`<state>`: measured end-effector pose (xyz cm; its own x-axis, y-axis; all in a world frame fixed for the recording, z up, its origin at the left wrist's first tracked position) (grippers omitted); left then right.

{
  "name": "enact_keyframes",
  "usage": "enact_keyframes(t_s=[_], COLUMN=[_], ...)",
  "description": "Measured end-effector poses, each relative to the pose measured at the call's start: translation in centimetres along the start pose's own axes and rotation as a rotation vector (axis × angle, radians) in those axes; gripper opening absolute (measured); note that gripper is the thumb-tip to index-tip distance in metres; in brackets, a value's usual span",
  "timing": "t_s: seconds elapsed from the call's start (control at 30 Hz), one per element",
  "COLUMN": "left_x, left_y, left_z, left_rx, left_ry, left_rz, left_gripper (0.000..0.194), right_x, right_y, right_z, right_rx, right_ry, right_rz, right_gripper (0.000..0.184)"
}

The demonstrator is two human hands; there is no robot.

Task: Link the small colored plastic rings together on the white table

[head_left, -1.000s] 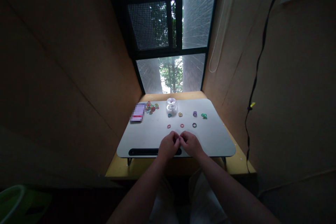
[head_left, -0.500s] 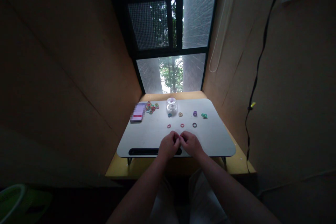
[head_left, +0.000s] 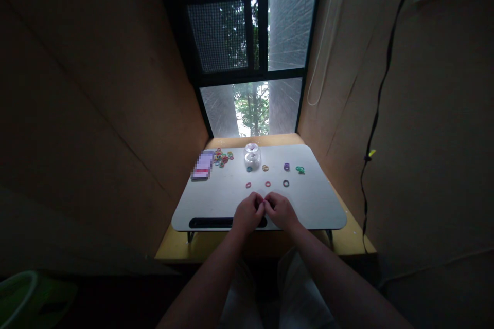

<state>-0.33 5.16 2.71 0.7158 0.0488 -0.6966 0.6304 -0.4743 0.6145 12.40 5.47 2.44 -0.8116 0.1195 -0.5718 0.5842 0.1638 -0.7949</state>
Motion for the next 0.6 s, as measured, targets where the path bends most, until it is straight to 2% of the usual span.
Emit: enact_keyframes(t_s=[0.3, 0.6], left_x=[0.04, 0.07], left_y=[0.13, -0.08], left_z=[-0.06, -0.06], left_rx=[-0.03, 0.001], left_ry=[-0.017, -0.003], left_rz=[0.003, -0.004], left_gripper=[0.008, 0.008], right_x=[0.07, 0.07], right_y=[0.14, 0.06], right_z=[-0.02, 0.03], right_rx=[0.001, -0.006], right_ry=[0.014, -0.007], right_rz=[-0.013, -0.006], right_gripper=[0.012, 0.012])
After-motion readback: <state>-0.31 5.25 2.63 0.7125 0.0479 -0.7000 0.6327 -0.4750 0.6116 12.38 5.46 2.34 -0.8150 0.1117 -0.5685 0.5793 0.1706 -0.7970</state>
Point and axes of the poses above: each hand's wrist, its own z-axis away from the middle knuckle, its own x-axis out of the palm, y = z × x, the point moved 6 cm from there along -z, towards the middle knuckle, and after that the axes turned 14 degrees about x, right-handed, at the moved point
